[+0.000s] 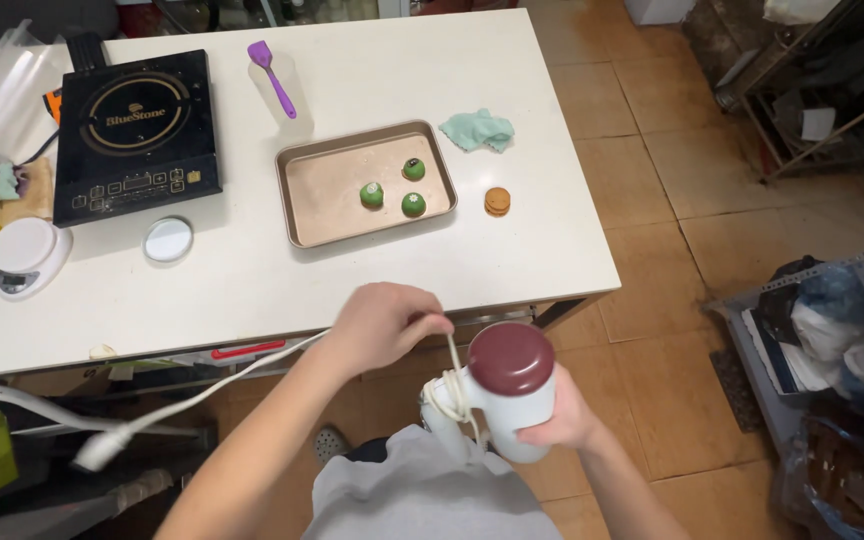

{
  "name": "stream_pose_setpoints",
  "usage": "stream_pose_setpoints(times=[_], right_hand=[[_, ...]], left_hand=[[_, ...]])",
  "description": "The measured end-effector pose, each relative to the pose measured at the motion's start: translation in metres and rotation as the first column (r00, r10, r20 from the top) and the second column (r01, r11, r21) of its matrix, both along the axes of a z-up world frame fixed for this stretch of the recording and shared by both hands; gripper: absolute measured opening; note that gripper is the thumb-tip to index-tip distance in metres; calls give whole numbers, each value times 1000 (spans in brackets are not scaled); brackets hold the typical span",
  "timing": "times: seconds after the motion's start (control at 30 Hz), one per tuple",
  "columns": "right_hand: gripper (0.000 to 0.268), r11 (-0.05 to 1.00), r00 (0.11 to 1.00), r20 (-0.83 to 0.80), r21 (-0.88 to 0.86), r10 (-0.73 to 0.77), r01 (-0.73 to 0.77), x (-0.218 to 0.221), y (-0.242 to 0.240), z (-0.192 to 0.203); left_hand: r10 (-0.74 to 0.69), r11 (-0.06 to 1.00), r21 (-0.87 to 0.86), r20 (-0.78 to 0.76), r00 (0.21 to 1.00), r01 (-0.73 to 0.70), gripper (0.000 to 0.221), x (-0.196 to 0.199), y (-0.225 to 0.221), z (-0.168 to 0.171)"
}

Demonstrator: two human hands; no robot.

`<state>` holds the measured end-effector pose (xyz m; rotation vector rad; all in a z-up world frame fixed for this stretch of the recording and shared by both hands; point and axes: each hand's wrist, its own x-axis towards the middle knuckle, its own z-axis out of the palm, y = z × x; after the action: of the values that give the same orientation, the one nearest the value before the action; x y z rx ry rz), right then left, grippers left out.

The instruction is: Stirring a green filling in a jar, then cleaning the workstation and organizing a hand mixer.

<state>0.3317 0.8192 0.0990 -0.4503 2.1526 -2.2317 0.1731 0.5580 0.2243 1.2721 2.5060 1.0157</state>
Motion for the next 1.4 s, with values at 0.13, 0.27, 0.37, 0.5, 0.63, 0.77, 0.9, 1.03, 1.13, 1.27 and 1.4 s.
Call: stream_pose_setpoints(times=[0.13,0.27,0.37,0.5,0.63,0.77,0.9,1.03,1.13,1.27,1.4], right_hand=[[104,947,999,33,-320,-23,32,-4,-8,-11],[88,850,991,58,-510,-122,135,-12,-17,-12],[78,761,980,128,-617,-153,199,-10,-26,-2],[70,665,857,219,-552,-466,502,-23,-26,2],[69,791,814,28,-219,-581,572,-20,-10,-20],[79,923,922,-37,-24,-385,384,-13,-8,-9],[92,1000,999,34,-12,8,-8,-9,-20,17],[106,970,998,-62,-241,15,-29,-4,-24,2],[98,885,984,-40,-445,-175,140,-10,-25,5],[78,699,922,197,-604,-333,382,-28,-25,8],[69,673,724,142,-284,-675,683,-37,-13,-14]], left_hand=[[-224,929,369,576,786,-6,28,5,24,-135],[-232,870,454,718,656,-189,24,51,29,-134],[-103,902,355,730,676,-247,28,78,11,-151],[-50,971,232,428,903,-56,28,122,-14,-136],[7,984,-175,283,959,45,31,111,-30,-46],[113,992,-58,-57,992,-116,21,65,-45,25],[66,998,-5,-192,979,-68,24,20,-24,36],[-47,989,148,248,968,10,19,-10,2,-60],[-223,887,432,711,667,-163,23,21,18,-120],[-129,914,379,608,783,-144,23,74,19,-155],[88,996,-48,311,946,-77,25,103,0,-90]])
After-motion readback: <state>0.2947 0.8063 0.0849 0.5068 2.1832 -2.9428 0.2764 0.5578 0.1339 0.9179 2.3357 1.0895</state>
